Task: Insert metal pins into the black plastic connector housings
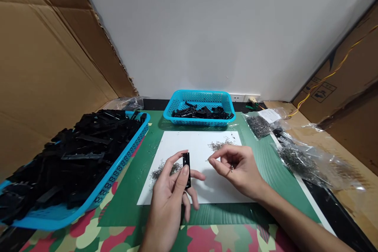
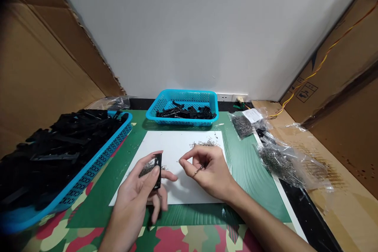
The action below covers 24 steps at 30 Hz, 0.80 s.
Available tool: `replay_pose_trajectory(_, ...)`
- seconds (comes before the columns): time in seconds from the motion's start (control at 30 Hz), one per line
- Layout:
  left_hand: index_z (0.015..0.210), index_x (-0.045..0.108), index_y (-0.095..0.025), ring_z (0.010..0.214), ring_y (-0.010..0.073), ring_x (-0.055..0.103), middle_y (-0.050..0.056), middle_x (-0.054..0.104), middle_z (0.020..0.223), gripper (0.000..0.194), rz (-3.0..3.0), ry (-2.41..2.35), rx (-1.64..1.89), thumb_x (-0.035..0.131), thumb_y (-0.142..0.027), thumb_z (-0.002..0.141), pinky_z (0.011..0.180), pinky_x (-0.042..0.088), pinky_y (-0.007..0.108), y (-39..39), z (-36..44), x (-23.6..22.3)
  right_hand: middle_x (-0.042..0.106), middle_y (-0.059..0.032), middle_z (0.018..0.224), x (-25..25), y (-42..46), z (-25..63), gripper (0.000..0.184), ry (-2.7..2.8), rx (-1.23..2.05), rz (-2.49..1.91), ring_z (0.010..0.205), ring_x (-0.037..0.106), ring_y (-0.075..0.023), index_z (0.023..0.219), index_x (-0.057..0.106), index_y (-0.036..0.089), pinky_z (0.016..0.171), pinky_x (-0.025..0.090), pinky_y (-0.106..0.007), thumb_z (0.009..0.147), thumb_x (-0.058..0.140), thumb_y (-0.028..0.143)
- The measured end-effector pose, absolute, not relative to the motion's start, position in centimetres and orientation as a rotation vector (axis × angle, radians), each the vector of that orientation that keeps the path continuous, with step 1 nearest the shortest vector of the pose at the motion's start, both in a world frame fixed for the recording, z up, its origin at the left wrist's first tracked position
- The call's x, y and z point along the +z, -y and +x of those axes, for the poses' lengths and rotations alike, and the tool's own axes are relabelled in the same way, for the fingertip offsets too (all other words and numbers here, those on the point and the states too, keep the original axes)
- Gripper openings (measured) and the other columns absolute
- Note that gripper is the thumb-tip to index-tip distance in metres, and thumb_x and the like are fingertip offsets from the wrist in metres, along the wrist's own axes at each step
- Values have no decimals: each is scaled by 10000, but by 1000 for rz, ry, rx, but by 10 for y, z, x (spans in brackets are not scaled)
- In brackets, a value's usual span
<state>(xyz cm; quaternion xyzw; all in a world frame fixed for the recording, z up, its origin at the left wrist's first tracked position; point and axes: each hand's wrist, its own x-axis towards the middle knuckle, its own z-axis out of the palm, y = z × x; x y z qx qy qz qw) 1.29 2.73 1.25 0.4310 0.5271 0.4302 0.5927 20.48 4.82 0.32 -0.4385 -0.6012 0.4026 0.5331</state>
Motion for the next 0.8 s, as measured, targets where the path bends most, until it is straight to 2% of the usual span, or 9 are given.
replay_pose_trajectory(0.07,1378,573,-246,482,97,463,22,685,808,576,1047,-1239,1001,679,-589,928,389,309,169,-26,12,11,462,49,527,4,-47,205,147,1471,920,-1052,472,385,-94,795,765,178,466,308,-252,879,751,297)
replay_pose_trajectory(0.13,1302,645,-231,590,118,506,33,667,831,507,1102,-1221,980,691,-571,928,490,409,181,-23,10,8,458,53,524,4,-48,207,127,1507,881,-1057,469,382,-90,794,763,177,470,313,-251,878,742,269)
replay_pose_trajectory(0.23,1365,657,-261,935,214,655,89,700,1081,528,1167,-1189,906,730,-523,913,808,564,268,-18,7,5,445,62,524,5,-48,210,107,1529,843,-1054,471,370,-85,793,756,181,478,315,-250,879,739,241)
replay_pose_trajectory(0.3,1411,645,-282,1184,270,627,97,684,1230,538,1204,-1160,887,723,-497,925,1021,527,334,-16,7,6,446,62,531,7,-49,212,103,1518,832,-1052,476,370,-86,794,753,183,481,316,-252,879,743,240)
replay_pose_trajectory(0.33,1416,648,-287,1246,283,603,94,679,1260,520,1230,-1143,885,704,-491,941,1066,503,349,-16,8,7,449,60,536,8,-50,214,106,1507,829,-1058,480,375,-89,795,753,183,483,319,-254,881,744,245)
replay_pose_trajectory(0.4,1391,679,-292,1241,293,607,90,693,1239,464,1307,-1120,893,667,-481,968,1052,507,349,-16,10,10,453,56,541,10,-51,218,124,1490,832,-1076,487,383,-94,793,752,184,486,327,-259,886,746,267)
replay_pose_trajectory(0.57,1277,778,-293,983,290,685,103,730,1123,373,1559,-1240,943,666,-461,963,802,564,328,-18,11,9,450,52,539,12,-53,225,179,1572,957,-1112,497,378,-94,775,747,177,483,321,-252,892,741,312)
replay_pose_trajectory(0.7,1307,760,-298,1109,332,685,107,746,1179,370,1753,-1364,949,655,-416,972,883,551,377,-14,8,-5,436,57,548,9,-55,226,159,1639,1019,-1183,509,379,-89,738,725,170,490,305,-243,866,728,263)
replay_pose_trajectory(0.8,1303,731,-282,1089,324,674,107,742,1138,338,1931,-1367,889,544,-363,1033,871,530,394,-11,8,-15,479,50,574,3,-57,227,139,1707,1047,-1258,537,416,-90,745,727,166,513,317,-239,863,715,237)
